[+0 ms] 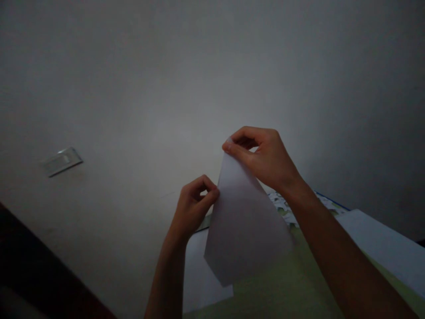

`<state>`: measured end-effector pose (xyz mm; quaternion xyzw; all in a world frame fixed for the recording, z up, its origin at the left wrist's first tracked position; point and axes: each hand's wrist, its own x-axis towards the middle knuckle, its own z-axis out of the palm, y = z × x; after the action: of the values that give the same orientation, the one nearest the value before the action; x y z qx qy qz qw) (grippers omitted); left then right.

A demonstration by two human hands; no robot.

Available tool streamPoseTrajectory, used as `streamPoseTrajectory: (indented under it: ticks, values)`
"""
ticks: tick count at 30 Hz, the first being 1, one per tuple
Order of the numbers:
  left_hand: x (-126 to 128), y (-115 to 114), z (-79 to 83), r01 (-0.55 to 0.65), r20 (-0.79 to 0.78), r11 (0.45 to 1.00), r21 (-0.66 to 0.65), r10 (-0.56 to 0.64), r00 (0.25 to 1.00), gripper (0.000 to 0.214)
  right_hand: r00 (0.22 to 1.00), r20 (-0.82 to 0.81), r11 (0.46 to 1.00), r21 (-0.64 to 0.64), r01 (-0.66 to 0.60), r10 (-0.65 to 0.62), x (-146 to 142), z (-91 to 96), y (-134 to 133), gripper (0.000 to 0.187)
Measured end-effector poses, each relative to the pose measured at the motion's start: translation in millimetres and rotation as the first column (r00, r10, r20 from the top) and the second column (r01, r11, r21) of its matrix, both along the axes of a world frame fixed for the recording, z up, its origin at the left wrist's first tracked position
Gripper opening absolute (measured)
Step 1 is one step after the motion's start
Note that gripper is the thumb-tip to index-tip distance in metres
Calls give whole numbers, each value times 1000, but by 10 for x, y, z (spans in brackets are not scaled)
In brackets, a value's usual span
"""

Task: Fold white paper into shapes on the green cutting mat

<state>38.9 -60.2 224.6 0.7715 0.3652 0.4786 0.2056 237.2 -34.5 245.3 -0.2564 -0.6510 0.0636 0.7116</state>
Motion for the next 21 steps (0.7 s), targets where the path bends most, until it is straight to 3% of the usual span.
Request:
streamPoseTrajectory:
  ticks: [9,16,21]
  values:
    - [-51,121,-71,-20,-102,1000,-5,19,995,11,972,-232,996,65,57,-40,103,-97,233,11]
    - [-99,188,-98,-15,-186,1000,2,15,982,10,910,-415,988,131,78,-17,223,-99,410,10]
    - [-151,242,-80,-42,-239,999,34,48,970,9,857,-511,976,143,162,-68,285,-79,522,12]
